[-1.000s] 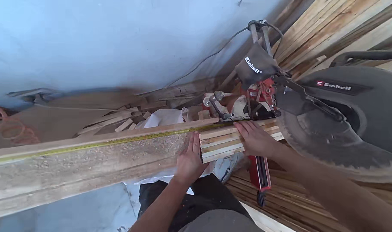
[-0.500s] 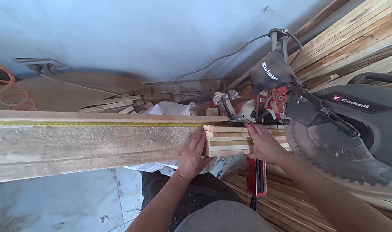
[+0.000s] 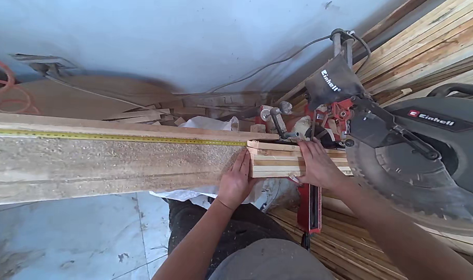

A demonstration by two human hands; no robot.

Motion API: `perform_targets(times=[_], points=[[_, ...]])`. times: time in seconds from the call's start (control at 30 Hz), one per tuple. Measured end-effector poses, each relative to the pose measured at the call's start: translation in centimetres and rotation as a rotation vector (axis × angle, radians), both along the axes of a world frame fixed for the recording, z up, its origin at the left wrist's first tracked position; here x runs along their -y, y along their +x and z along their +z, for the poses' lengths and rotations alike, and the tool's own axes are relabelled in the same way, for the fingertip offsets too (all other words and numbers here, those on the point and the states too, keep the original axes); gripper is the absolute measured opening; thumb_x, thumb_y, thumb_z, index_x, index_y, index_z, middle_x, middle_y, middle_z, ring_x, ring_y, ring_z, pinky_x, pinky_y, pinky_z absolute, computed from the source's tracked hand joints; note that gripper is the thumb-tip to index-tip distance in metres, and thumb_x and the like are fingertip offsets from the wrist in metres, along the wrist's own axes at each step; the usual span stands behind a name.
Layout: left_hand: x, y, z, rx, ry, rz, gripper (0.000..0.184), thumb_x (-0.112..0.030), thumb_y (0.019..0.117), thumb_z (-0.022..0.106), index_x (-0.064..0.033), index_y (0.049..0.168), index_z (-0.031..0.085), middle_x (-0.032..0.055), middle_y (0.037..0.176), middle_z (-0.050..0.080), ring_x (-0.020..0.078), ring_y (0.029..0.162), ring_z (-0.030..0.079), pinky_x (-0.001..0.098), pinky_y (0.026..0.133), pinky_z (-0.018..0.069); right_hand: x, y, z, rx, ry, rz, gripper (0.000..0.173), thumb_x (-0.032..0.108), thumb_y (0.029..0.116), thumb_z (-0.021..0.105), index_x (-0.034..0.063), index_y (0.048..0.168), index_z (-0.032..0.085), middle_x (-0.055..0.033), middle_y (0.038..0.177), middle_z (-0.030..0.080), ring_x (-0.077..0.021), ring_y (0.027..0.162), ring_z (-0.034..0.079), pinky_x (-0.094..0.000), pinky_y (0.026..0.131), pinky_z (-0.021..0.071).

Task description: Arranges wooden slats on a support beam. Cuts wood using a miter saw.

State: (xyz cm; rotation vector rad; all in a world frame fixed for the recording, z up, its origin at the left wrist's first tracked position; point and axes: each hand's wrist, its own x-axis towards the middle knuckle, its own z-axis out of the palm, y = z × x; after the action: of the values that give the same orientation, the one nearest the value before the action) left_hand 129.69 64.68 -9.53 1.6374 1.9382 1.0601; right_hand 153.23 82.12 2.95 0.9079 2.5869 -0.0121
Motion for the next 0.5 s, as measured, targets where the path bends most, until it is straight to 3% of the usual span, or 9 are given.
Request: perform_targets(times=[0.27, 0.4, 0.5], points=[[-0.02, 0.12, 0.19, -0.005, -0.052, -0.006, 0.085, -0.038, 0.0809, 0.087, 0.0013, 0.148, 0.051, 0.0175, 0.155, 0.049, 0.0281, 0.125, 0.065, 0.0453, 0.093, 0.0598, 0.44, -0.38, -0.09, 0.059, 0.015, -0.087, 0.138, 0.063, 0.0525, 0.092, 0.0045, 0.159, 0.026, -0.0189, 0.154, 0.045, -0.0364, 0.144, 0.042, -0.0489, 0.123, 0.0307], [0.02, 0.20, -0.03, -0.022, -0.031, 0.009, 0.084, -0.040, 0.0816, 0.085, 0.0007, 0.147, 0.053, 0.0168, 0.155, 0.050, 0.0272, 0.125, 0.066, 0.0443, 0.092, 0.0601, 0.43, -0.61, 0.15, 0.066, -0.006, -0.111, 0.139, 0.059, 0.0520, 0.094, 0.0066, 0.161, 0.024, -0.0176, 0.156, 0.044, -0.0345, 0.143, 0.044, -0.0490, 0.120, 0.0336], [-0.02, 0.09, -0.21, -0.014, -0.009, 0.018, 0.085, -0.038, 0.0779, 0.088, 0.0000, 0.146, 0.055, 0.0156, 0.153, 0.052, 0.0268, 0.120, 0.068, 0.0439, 0.087, 0.0612, 0.14, -0.54, 0.28, 0.057, -0.033, -0.110, 0.133, 0.058, 0.0527, 0.094, 0.0061, 0.158, 0.031, -0.0180, 0.152, 0.048, -0.0358, 0.140, 0.047, -0.0505, 0.119, 0.0358]])
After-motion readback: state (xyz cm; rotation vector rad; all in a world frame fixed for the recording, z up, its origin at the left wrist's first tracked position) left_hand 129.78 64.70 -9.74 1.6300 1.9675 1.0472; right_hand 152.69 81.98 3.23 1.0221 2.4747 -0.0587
